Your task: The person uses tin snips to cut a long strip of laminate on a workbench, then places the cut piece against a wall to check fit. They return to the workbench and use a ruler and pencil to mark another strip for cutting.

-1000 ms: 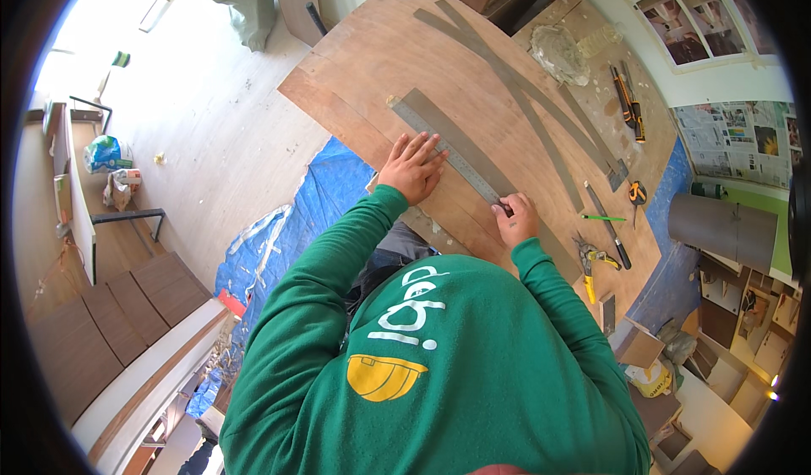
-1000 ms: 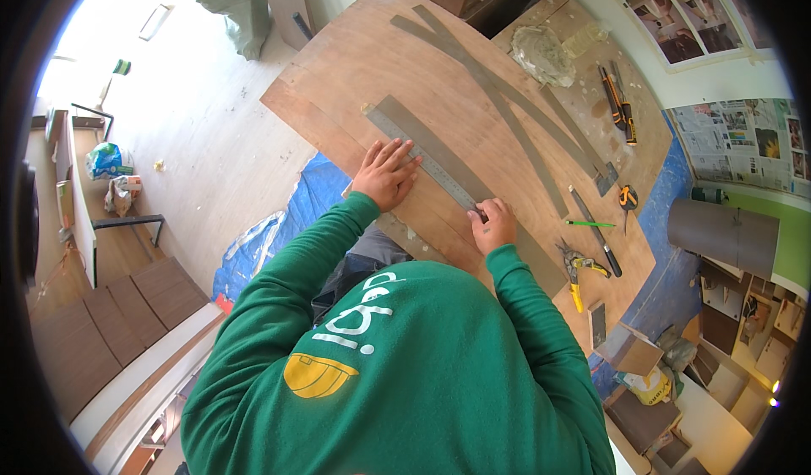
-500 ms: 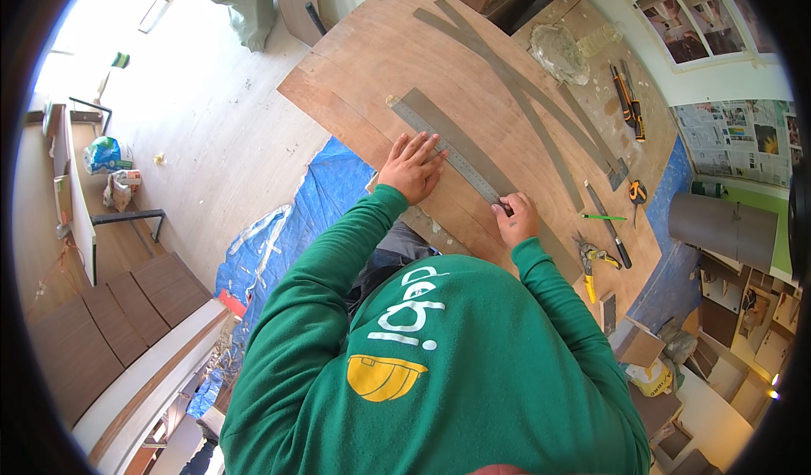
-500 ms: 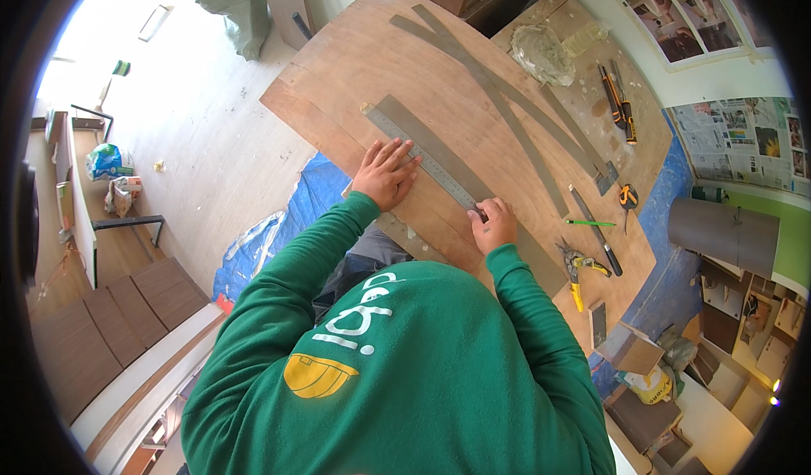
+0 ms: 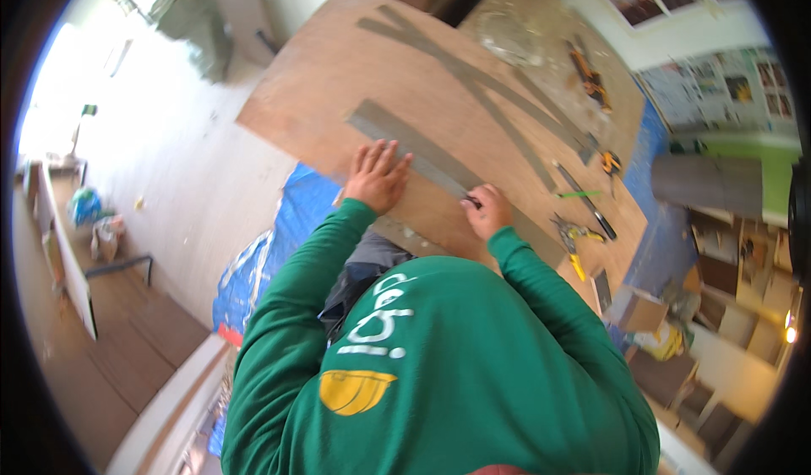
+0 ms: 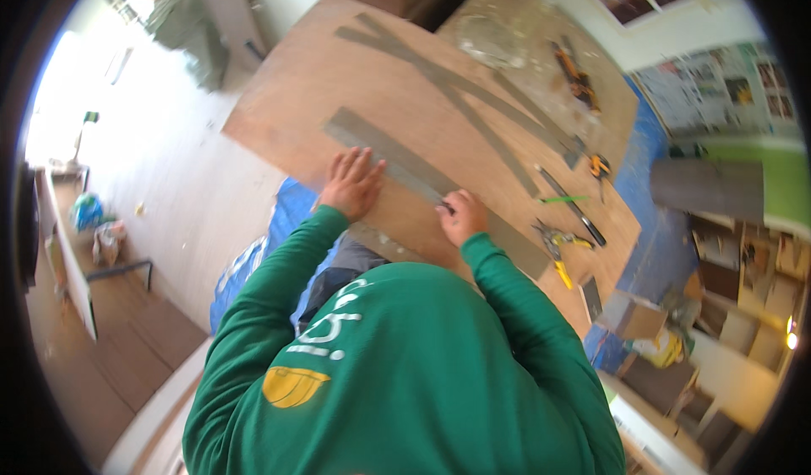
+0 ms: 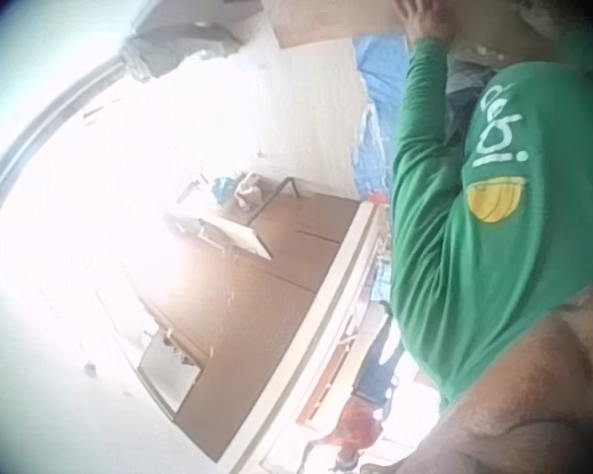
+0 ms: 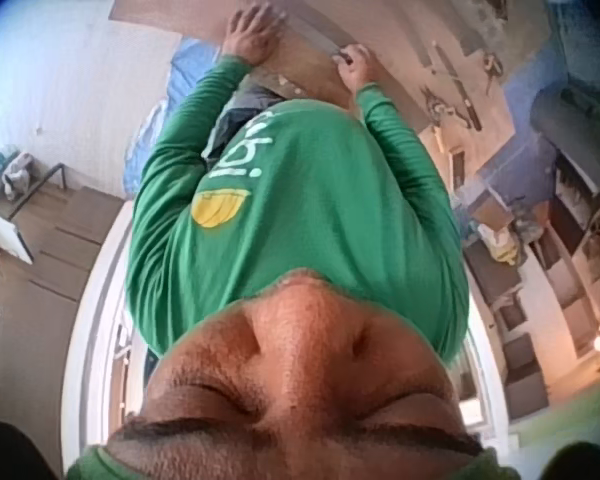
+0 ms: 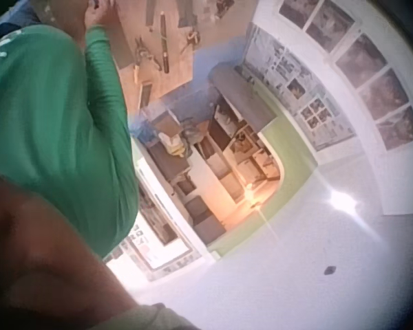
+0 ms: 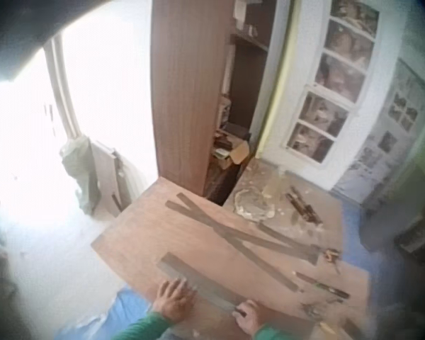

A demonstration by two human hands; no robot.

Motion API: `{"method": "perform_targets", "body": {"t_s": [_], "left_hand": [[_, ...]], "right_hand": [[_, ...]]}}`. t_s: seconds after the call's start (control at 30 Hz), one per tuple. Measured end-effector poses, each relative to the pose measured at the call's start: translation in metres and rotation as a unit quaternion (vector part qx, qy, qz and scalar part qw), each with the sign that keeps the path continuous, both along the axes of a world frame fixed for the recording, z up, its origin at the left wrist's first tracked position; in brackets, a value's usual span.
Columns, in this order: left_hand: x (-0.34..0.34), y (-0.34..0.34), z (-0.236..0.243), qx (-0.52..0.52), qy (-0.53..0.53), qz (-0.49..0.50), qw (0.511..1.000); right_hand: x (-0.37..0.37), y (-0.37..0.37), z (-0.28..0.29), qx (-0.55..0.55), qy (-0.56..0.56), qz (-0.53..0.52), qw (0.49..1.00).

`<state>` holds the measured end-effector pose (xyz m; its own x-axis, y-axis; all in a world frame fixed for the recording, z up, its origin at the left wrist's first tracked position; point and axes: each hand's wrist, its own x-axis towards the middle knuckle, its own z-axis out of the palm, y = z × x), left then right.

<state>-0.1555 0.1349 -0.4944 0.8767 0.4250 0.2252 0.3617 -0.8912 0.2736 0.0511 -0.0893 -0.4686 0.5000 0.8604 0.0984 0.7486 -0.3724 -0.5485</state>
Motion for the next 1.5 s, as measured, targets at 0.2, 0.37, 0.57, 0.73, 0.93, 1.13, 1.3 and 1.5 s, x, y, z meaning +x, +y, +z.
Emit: {"method": "perform_targets", "body": {"t_s": [0.2,0.37,0.57,0.73,0.93,1.13,1.3,1.5], "left_hand": [[0.010,-0.004,0.003,0.011,0.069,-0.023,0.997],[0.011,-0.004,0.004,0.015,0.086,-0.020,0.996],[0.012,-0.005,0.003,0.004,0.036,-0.026,0.999],[0.009,-0.004,0.005,0.003,0.048,-0.024,0.999],[0.010,-0.003,0.007,-0.009,0.035,-0.028,0.999],[0.010,-0.003,0.013,-0.010,0.041,-0.028,0.999],[0.013,-0.005,0.017,-0.008,0.037,-0.029,0.999],[0.014,-0.004,0.018,-0.005,0.040,-0.029,0.999]], "right_hand": [[0.006,-0.001,0.010,-0.015,0.026,-0.006,1.000],[0.058,-0.022,0.009,0.048,0.068,-0.208,0.975],[0.219,-0.124,-0.017,-0.132,-0.107,-0.432,0.885],[0.235,-0.140,-0.037,-0.135,0.080,-0.474,0.867],[0.227,-0.148,-0.031,0.018,0.048,-0.492,0.869],[0.112,-0.085,0.058,0.067,0.212,-0.319,0.921],[0.040,-0.058,0.083,-0.059,0.284,-0.139,0.947],[0.030,-0.054,0.055,-0.025,0.171,-0.010,0.985]]}}
